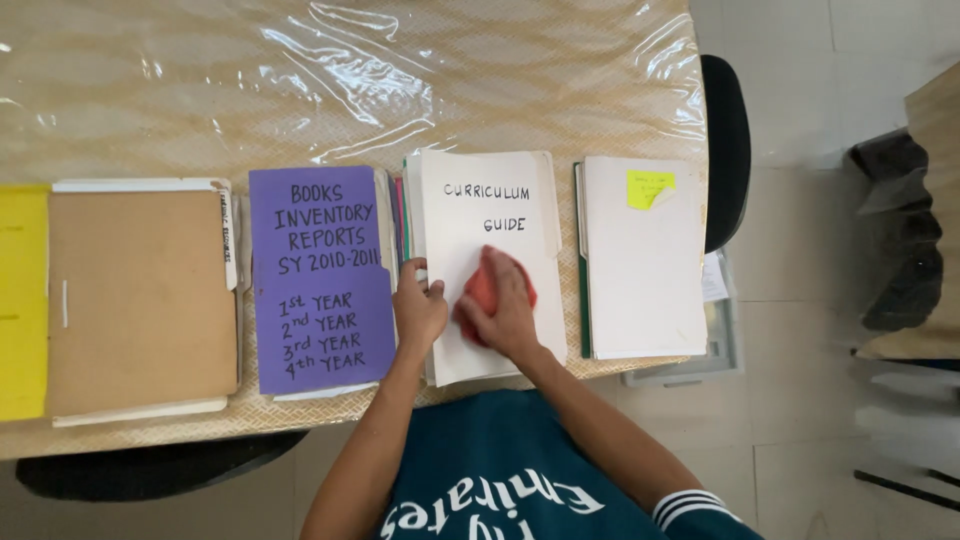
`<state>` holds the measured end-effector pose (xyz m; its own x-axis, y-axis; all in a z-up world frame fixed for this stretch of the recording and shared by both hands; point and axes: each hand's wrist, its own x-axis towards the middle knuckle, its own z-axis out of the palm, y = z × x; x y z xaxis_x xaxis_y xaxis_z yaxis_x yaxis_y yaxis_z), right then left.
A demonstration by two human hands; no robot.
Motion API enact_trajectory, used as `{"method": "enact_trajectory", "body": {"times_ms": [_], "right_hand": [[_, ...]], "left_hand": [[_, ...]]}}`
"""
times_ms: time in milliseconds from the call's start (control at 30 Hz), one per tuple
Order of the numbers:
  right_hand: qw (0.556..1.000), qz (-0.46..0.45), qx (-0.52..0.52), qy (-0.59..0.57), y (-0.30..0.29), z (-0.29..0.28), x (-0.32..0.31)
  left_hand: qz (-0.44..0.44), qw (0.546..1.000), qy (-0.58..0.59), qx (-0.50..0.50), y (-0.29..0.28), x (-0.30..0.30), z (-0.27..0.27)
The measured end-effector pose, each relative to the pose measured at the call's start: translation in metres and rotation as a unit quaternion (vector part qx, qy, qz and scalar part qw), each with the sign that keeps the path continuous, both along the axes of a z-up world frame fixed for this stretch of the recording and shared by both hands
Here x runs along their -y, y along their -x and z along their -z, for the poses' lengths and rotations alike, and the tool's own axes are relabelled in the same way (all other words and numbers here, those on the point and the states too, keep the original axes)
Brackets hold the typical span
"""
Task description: Cleaning and dusting various inventory reports and file folders with a red cloth on a table.
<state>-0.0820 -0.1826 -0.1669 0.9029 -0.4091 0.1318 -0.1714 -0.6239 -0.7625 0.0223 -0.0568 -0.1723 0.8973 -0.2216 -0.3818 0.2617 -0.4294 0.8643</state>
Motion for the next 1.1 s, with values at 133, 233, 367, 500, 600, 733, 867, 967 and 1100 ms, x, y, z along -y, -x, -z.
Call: {"method": "enact_trajectory", "body": {"times_ms": [133, 233, 367, 500, 600, 733, 867, 967, 1100], "right_hand": [[0.962, -0.18, -0.064, 0.196, 0.017, -0.003, 0.023], [0.94, -0.163, -0.148, 0.26, -0.025, 0.005, 0.079], [0.957, -0.01, -0.09, 0.275, -0.115, 0.022, 0.113], [0.966, -0.101, -0.09, 0.22, -0.142, 0.029, 0.06], [0.964, -0.202, -0.044, 0.169, -0.058, 0.039, 0.029], [0.95, -0.236, -0.1, 0.178, -0.046, -0.002, 0.082], [0.967, -0.067, -0.085, 0.232, -0.122, 0.013, 0.107], [0.97, -0.062, -0.068, 0.227, -0.167, 0.012, 0.071], [0.956, -0.227, -0.026, 0.184, -0.137, 0.027, 0.031]], "left_hand": [[-0.014, 0.999, 0.026, 0.016, -0.003, -0.005, 0.006], [0.004, 1.0, 0.009, 0.015, -0.007, -0.009, 0.015], [0.017, 0.999, -0.023, 0.017, -0.007, -0.01, 0.027], [0.012, 0.998, -0.021, 0.051, -0.004, -0.01, 0.051], [-0.002, 0.998, -0.054, 0.03, -0.004, -0.005, -0.004], [0.014, 0.997, -0.077, -0.017, -0.013, -0.006, -0.008], [0.045, 0.997, -0.062, 0.001, -0.013, -0.01, 0.011], [0.04, 0.998, -0.037, 0.012, -0.011, -0.011, 0.038], [0.023, 0.999, -0.003, 0.037, -0.005, -0.014, 0.075]]}}
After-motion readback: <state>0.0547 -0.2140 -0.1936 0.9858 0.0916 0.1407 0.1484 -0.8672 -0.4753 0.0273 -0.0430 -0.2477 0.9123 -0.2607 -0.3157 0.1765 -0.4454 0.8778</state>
